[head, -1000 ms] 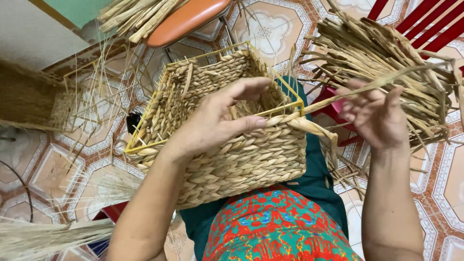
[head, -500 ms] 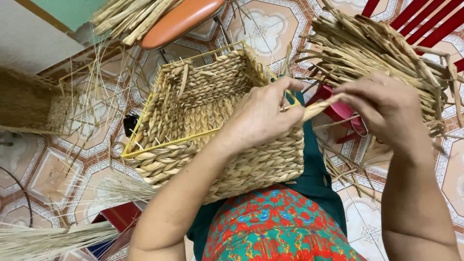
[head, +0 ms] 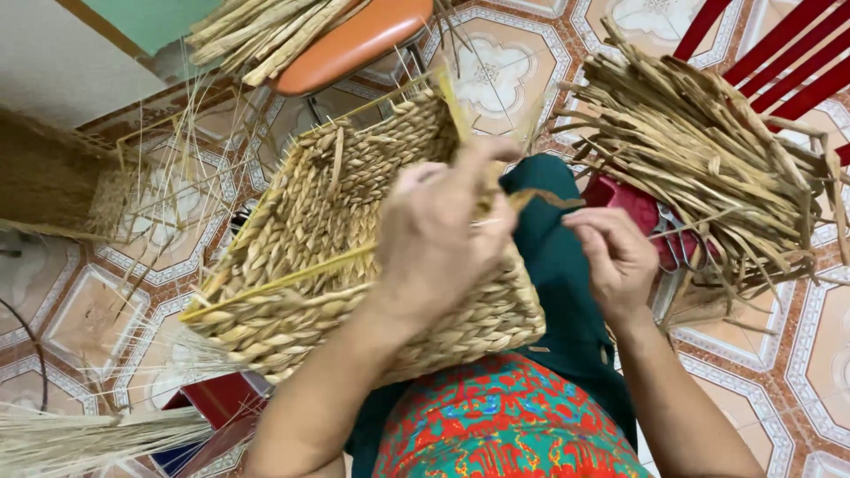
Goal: The person weaves a basket by threading dried fiber strips through the sides and wrapping them along the rim by hand.
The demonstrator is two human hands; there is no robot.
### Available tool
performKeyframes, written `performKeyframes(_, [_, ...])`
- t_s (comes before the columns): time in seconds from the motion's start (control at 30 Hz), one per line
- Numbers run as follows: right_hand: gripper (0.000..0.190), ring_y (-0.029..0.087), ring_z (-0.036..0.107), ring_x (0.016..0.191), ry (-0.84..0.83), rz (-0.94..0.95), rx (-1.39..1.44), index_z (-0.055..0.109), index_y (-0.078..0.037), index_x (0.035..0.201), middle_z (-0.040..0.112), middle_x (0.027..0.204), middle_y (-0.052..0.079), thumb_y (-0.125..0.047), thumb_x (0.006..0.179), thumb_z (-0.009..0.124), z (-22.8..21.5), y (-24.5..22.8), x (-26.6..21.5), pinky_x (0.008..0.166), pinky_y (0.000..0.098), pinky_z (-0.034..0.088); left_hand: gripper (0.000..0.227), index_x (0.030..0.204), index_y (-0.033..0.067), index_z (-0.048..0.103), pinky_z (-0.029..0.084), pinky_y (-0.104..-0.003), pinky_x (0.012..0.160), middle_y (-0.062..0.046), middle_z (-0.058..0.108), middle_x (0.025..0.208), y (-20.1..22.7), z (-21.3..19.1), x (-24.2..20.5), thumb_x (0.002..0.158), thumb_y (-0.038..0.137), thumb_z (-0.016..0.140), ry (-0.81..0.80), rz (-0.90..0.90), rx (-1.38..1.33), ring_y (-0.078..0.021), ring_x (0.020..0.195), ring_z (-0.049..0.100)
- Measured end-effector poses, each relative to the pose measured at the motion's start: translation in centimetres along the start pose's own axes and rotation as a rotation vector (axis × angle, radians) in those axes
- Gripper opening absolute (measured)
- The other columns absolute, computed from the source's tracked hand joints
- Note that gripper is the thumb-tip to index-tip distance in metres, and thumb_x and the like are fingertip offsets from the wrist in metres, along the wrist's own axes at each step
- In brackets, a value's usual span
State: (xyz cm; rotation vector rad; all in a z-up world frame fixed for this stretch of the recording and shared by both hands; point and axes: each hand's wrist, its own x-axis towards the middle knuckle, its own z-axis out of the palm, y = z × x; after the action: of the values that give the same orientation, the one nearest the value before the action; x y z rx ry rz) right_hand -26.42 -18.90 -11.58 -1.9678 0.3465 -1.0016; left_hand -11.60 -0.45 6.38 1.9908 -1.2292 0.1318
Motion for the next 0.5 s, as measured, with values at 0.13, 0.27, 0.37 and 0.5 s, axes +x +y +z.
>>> performKeyframes(0.13, [0.039, 0.018, 0.064, 0.120, -0.140, 0.412, 0.210, 0.062, -0.001, 0.138, 0.067, 0.132, 0.011, -0.012, 0.101, 0.066, 1.3, 6.8, -0.9, 0.103, 0.0309, 0.050, 0.028, 0.114, 0.0036, 0.062, 0.057, -0.021, 0.070, -0.004, 0.069, 0.102, -0.9, -9.3, -2.0, 0.089, -0.007, 0.067, 0.285, -0.154, -0.358, -0.0075, 0.081, 0.070])
performKeyframes(0.27, [0.049, 0.020, 0.058, 0.131, -0.102, 0.310, 0.157, 0.054, 0.001, 0.149, 0.061, 0.145, 0.012, -0.023, 0.108, 0.062, 0.8, 12.0, 4.1, 0.111, 0.0336, 0.045, 0.026, 0.108, 0.0001, 0.062, 0.049, -0.023, 0.064, -0.008, 0.068, 0.089, -5.1, -12.8, -7.3, 0.086, -0.012, 0.072, 0.563, -0.179, -0.541, -0.0082, 0.067, 0.062])
performKeyframes(0.37, [0.067, 0.020, 0.061, 0.117, -0.098, 0.677, 0.401, 0.052, 0.000, 0.150, 0.064, 0.138, 0.012, -0.046, 0.102, 0.060, -1.0, 10.1, 7.8, 0.102, 0.0357, 0.049, 0.030, 0.109, 0.0066, 0.062, 0.059, -0.029, 0.070, 0.000, 0.070, 0.081, -9.0, -13.5, -8.0, 0.083, -0.006, 0.070, 0.498, 0.178, -0.727, -0.0070, 0.062, 0.066])
performKeyframes(0.5, [0.069, 0.019, 0.064, 0.116, -0.189, 0.654, 0.653, 0.053, 0.003, 0.147, 0.066, 0.134, 0.010, -0.045, 0.098, 0.066, -3.1, 8.1, 7.0, 0.100, 0.0341, 0.052, 0.020, 0.111, 0.0011, 0.067, 0.058, -0.036, 0.088, -0.001, 0.069, 0.081, -15.2, -12.2, -8.4, 0.093, -0.005, 0.072, 0.561, 0.092, -0.726, -0.0054, 0.066, 0.062])
